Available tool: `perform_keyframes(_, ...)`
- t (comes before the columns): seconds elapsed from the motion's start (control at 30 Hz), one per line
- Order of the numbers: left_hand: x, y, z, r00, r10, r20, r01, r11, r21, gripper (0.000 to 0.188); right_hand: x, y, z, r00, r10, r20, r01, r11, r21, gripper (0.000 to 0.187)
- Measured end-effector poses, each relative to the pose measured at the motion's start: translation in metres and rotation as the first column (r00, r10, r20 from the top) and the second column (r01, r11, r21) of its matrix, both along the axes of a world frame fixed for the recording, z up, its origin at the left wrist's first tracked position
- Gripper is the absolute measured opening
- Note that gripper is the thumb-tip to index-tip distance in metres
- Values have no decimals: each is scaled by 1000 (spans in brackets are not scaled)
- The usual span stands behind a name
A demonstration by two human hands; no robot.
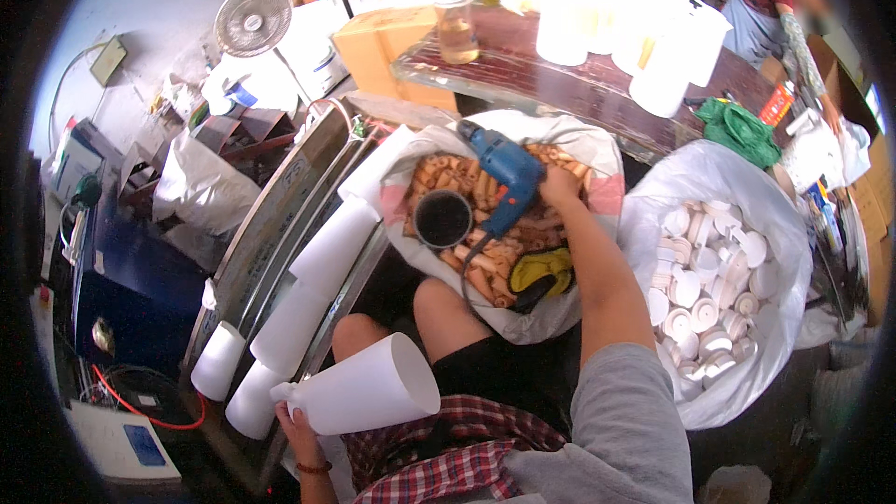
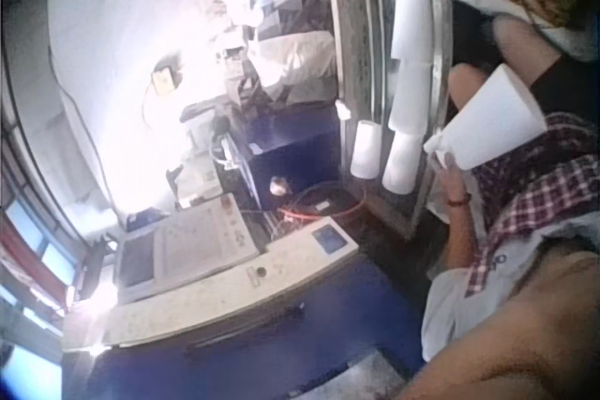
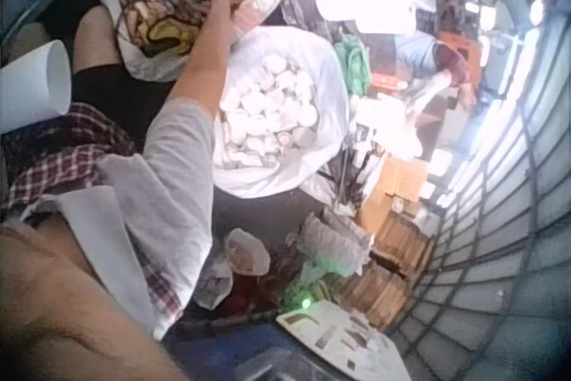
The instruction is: The person assembles plastic jugs by drilling a hole into a wooden plug within a cylinder, wiping the exterior with a cloth, and inserting a wooden handle into the side.
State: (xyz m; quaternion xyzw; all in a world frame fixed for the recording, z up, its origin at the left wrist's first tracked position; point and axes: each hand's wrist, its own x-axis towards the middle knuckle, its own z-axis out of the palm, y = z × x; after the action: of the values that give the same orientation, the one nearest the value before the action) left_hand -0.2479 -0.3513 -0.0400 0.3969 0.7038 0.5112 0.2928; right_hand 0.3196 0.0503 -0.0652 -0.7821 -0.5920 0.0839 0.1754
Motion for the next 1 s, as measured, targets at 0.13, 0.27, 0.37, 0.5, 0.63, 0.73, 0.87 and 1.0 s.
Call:
perform_keyframes(0.13, 29, 12, 38, 998, -11, -59, 14, 998, 55, 66, 19, 9, -21, 994, 106, 12, -107, 992, 71, 24)
perform_keyframes(0.27, 17, 14, 42, 988, -64, -141, 66, 998, 7, 83, 4, -15, 21, 827, 64, -558, -122, 990, -66, 22)
perform_keyframes(0.37, 29, 30, 60, 988, -57, -145, 54, 998, -24, 83, 23, -55, 62, 734, 142, -664, -101, 990, 100, 20)
perform_keyframes(0.5, 29, 41, 59, 970, -124, -207, 127, 992, 1, 84, -7, -92, 108, 682, 367, -633, -68, 893, 446, 31)
perform_keyframes(0.63, 26, 37, 80, 965, -159, -210, 158, 987, -23, 83, -133, -139, 168, 424, 549, -720, -449, 818, 360, 19)
perform_keyframes(0.73, 25, 37, 83, 967, -195, -161, 192, 981, -37, 81, -229, -182, 176, 537, 661, -524, -748, 661, 66, 27)
perform_keyframes(0.87, 25, 32, 89, 957, -244, -155, 230, 968, -101, 82, -321, -230, 186, 209, 978, -25, -974, 206, -92, 33)
perform_keyframes(1.0, 29, 25, 86, 940, -267, -214, 261, 964, -56, 82, -358, -245, 185, 21, 999, -46, -1000, 21, -4, 31)
